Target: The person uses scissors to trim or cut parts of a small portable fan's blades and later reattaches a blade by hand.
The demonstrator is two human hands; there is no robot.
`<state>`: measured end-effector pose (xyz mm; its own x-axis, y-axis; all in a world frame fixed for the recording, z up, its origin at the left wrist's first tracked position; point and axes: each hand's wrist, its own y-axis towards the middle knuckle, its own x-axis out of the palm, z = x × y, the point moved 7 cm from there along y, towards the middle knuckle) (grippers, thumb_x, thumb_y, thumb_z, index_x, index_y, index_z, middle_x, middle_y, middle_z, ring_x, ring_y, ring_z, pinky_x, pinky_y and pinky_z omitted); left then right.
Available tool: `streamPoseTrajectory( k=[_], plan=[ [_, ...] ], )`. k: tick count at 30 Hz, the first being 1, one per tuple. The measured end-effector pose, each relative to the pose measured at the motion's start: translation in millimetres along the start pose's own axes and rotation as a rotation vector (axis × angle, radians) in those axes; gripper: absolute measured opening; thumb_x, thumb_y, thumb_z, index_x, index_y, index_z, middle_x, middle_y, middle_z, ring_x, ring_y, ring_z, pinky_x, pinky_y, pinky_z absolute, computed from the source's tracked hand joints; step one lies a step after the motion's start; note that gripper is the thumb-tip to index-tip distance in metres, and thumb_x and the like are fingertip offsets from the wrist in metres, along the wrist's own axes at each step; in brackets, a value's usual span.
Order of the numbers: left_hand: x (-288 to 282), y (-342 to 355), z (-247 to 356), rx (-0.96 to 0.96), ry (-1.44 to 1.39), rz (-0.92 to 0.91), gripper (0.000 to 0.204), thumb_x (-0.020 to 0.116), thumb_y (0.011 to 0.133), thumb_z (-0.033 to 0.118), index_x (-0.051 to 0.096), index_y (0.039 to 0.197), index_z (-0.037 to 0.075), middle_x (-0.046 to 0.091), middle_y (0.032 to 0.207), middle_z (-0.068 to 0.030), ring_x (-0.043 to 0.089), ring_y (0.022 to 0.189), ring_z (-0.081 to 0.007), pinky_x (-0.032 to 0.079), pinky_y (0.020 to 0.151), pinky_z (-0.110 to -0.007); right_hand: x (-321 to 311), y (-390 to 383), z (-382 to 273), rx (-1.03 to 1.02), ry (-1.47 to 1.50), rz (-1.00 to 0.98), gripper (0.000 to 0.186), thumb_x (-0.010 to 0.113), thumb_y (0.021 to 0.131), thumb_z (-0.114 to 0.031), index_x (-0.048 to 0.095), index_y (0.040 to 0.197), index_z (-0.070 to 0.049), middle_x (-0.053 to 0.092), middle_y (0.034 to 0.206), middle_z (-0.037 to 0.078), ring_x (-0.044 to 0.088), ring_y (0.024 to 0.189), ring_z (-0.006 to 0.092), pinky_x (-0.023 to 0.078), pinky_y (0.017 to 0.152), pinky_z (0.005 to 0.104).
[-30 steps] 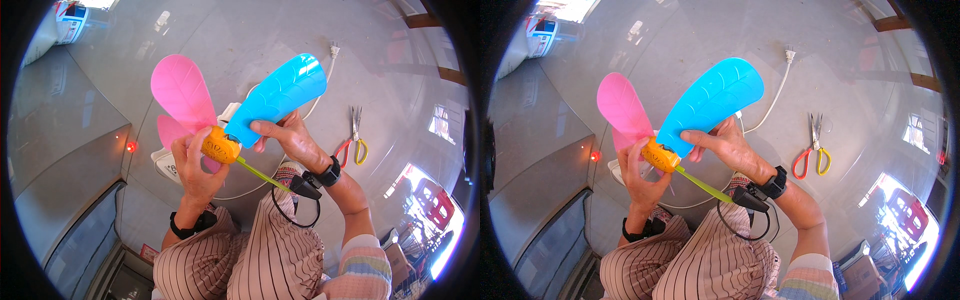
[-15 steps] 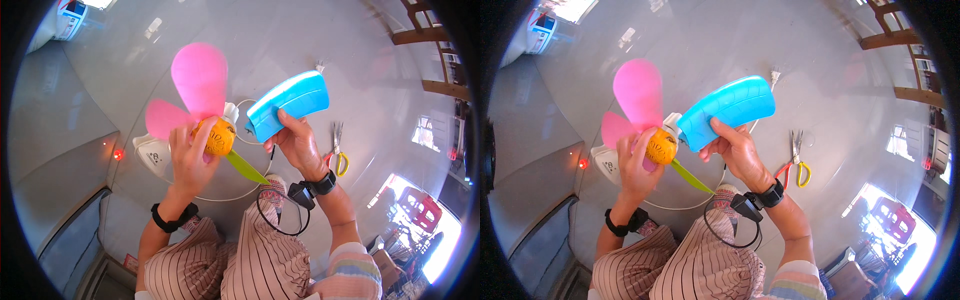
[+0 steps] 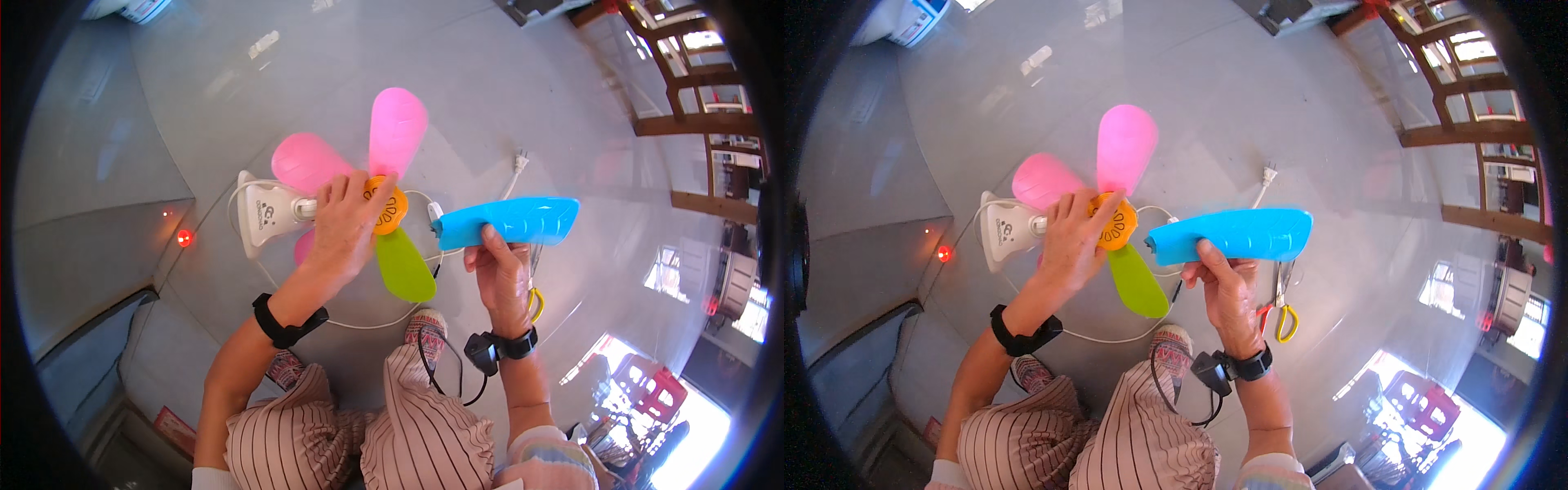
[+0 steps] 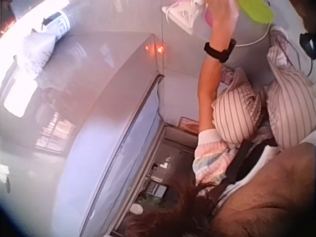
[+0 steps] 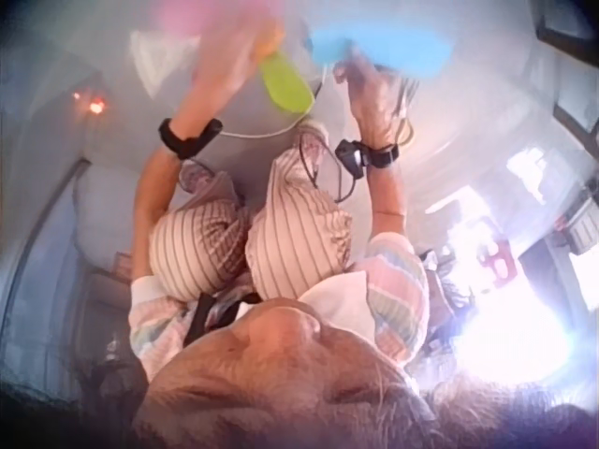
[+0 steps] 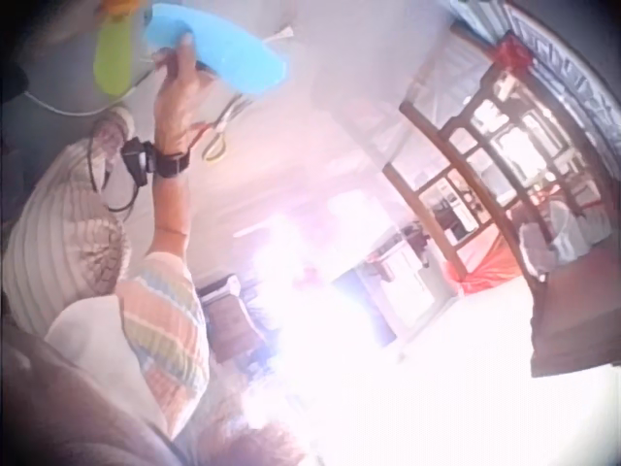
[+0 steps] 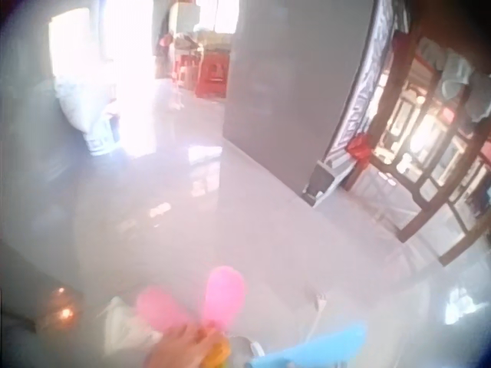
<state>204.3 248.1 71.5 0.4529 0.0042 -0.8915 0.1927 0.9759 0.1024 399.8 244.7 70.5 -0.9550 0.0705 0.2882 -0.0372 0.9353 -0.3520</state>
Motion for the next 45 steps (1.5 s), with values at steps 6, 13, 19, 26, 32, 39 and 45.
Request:
streamPoseTrajectory(
  k=[6,13,19,26,32,39,45],
  plan=[
    [-2,0,-10,-0.012,-0.041,-0.008,0.08,0.071,0.057,-0.002,0.043,0.13,0.012,0.047,0.113,-0.0133,0.046,0.107,-0.0307,0.035,0.093,-0.043,25,0,10,0.176,0.295,-0.015,0.02,0.054,0.09,-0.017,0.055,0.101,0.0,0.065,0.08,0.014,0.064,0.063,0.0204,0.052,0.052,0.0299],
    [10,1,-7,0.025,0.157,-0.047,0.07,0.067,0.067,0.008,0.039,0.13,0.004,0.042,0.125,-0.0164,0.042,0.119,-0.0312,0.025,0.105,-0.05,38,5,13,0.126,0.158,-0.027,0.018,0.054,0.09,-0.017,0.054,0.102,-0.003,0.064,0.081,0.01,0.061,0.061,0.0173,0.049,0.052,0.0263],
    [-15,-33,-1,0.06,0.094,0.129,0.057,0.066,0.068,0.009,0.049,0.122,0.0,0.044,0.126,-0.0168,0.044,0.117,-0.0305,0.027,0.104,-0.05,71,4,-3,0.148,0.324,-0.072,0.022,0.055,0.09,-0.017,0.053,0.106,-0.003,0.064,0.083,0.01,0.062,0.064,0.0189,0.05,0.054,0.0278],
    [-32,-99,-27,-0.163,-1.052,-0.197,0.056,0.068,0.075,0.014,0.049,0.126,0.003,0.048,0.126,-0.0142,0.049,0.113,-0.0258,0.041,0.094,-0.039,109,-8,11,0.16,0.259,-0.178,0.025,0.055,0.09,-0.02,0.053,0.108,-0.001,0.064,0.087,0.011,0.064,0.074,0.0198,0.053,0.065,0.0297],
    [-56,-121,-41,-0.232,-2.028,0.123,0.051,0.057,0.089,0.03,0.043,0.131,0.004,0.051,0.124,-0.0099,0.05,0.11,-0.0203,0.041,0.092,-0.035,189,-54,45,0.212,-0.01,-0.559,0.036,0.055,0.09,-0.024,0.05,0.117,0.0,0.06,0.104,0.012,0.062,0.089,0.0238,0.054,0.07,0.032],
    [-54,-206,-125,-0.462,-2.115,0.634,0.034,0.052,0.092,0.029,0.052,0.116,0.005,0.06,0.111,-0.012,0.058,0.103,-0.019,0.047,0.089,-0.036,233,-86,67,0.119,-0.154,-0.865,0.037,0.058,0.085,-0.015,0.053,0.116,0.004,0.057,0.106,0.014,0.063,0.086,0.0253,0.054,0.068,0.0333],
    [-38,-257,-174,-0.984,-1.54,0.638,0.02,0.047,0.094,0.026,0.055,0.098,0.007,0.061,0.087,-0.0043,0.062,0.077,-0.0138,0.053,0.068,-0.031,255,-88,100,0.067,-0.795,-0.918,0.04,0.064,0.082,-0.012,0.053,0.119,-0.001,0.064,0.087,0.008,0.065,0.07,0.0156,0.05,0.061,0.0242]
  ],
)
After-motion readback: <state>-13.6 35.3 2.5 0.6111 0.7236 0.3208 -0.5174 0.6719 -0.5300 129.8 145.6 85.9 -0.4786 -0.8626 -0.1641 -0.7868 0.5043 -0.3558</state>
